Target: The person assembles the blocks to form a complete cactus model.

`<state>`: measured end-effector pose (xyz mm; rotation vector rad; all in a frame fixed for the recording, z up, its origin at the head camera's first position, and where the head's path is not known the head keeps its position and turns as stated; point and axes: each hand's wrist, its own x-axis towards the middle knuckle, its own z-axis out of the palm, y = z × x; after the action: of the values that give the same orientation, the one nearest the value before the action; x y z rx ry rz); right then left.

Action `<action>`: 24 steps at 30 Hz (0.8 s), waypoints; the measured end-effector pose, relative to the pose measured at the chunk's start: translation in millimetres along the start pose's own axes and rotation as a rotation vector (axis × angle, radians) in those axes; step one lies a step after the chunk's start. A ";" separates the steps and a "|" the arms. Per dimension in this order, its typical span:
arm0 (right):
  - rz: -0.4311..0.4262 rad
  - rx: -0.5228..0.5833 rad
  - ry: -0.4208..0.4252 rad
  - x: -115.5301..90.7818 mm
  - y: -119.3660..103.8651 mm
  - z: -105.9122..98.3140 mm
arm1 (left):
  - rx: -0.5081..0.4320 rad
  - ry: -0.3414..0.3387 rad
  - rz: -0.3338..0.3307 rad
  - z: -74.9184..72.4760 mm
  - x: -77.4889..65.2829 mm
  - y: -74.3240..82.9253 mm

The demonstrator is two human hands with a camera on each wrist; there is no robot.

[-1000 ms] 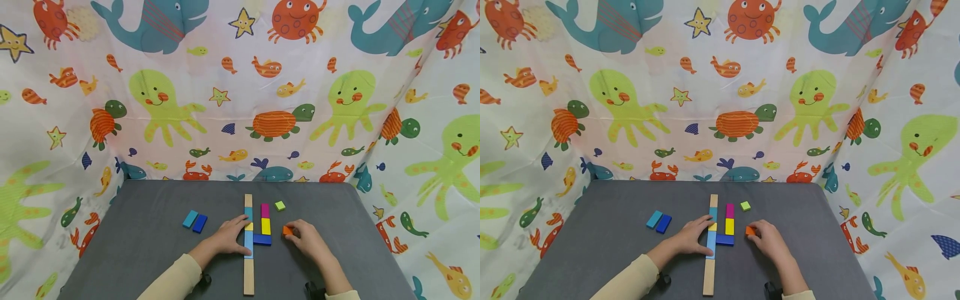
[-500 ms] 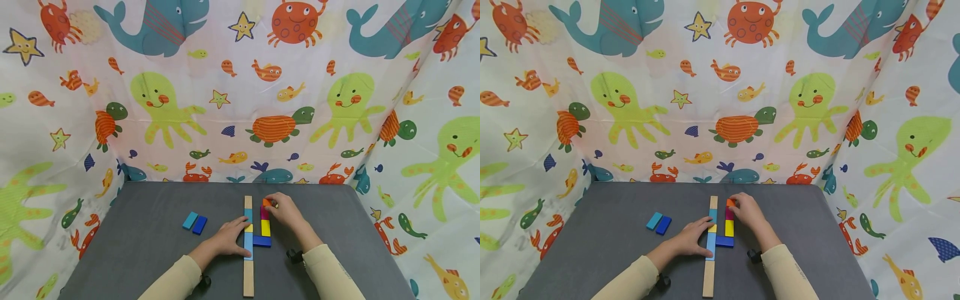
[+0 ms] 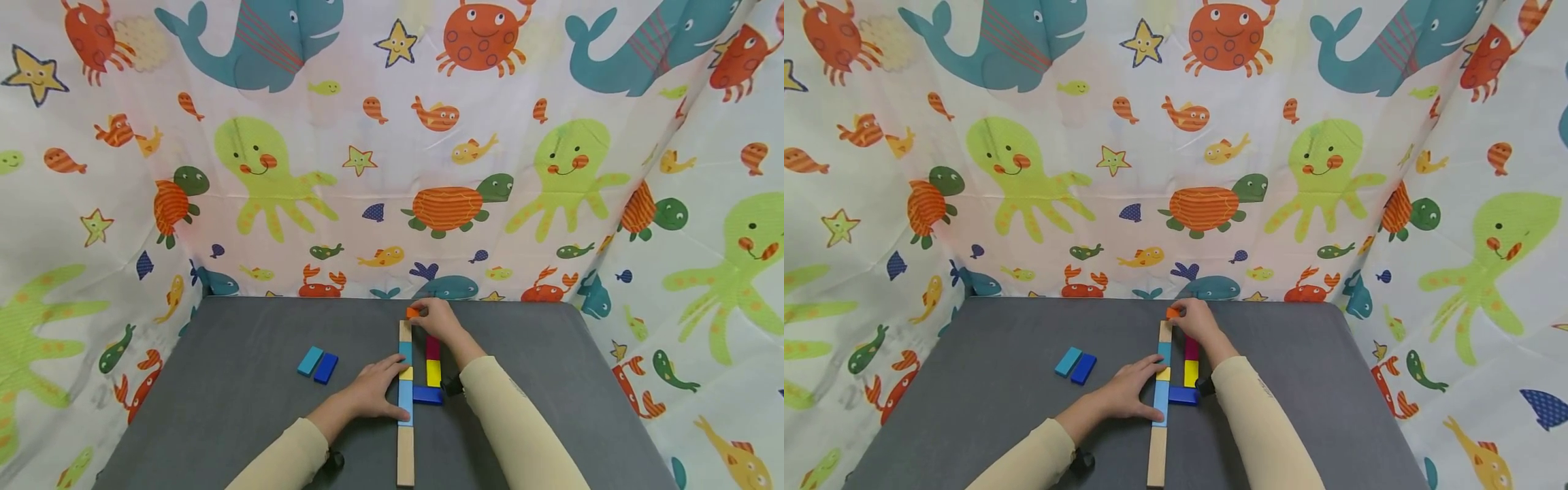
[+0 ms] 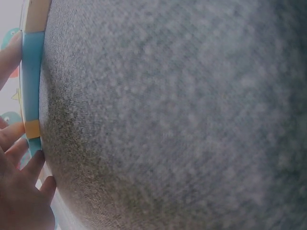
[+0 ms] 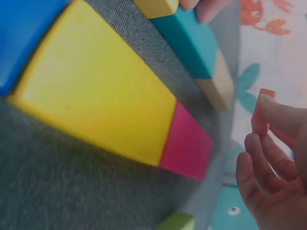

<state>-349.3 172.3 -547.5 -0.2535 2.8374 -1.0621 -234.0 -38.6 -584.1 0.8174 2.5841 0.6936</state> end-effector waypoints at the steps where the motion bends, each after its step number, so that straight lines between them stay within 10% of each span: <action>1: 0.009 0.002 -0.002 3.7 1.5 3.3 | 0.002 0.003 0.003 0.5 -0.2 -0.8; 24: 0.098 0.007 -0.062 25.4 9.1 27.6 | -0.001 0.002 0.021 2.2 -0.9 -4.6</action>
<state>-371.2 156.6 -575.1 -0.1434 2.7596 -1.0257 -234.4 -41.7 -588.2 0.8454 2.5800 0.7024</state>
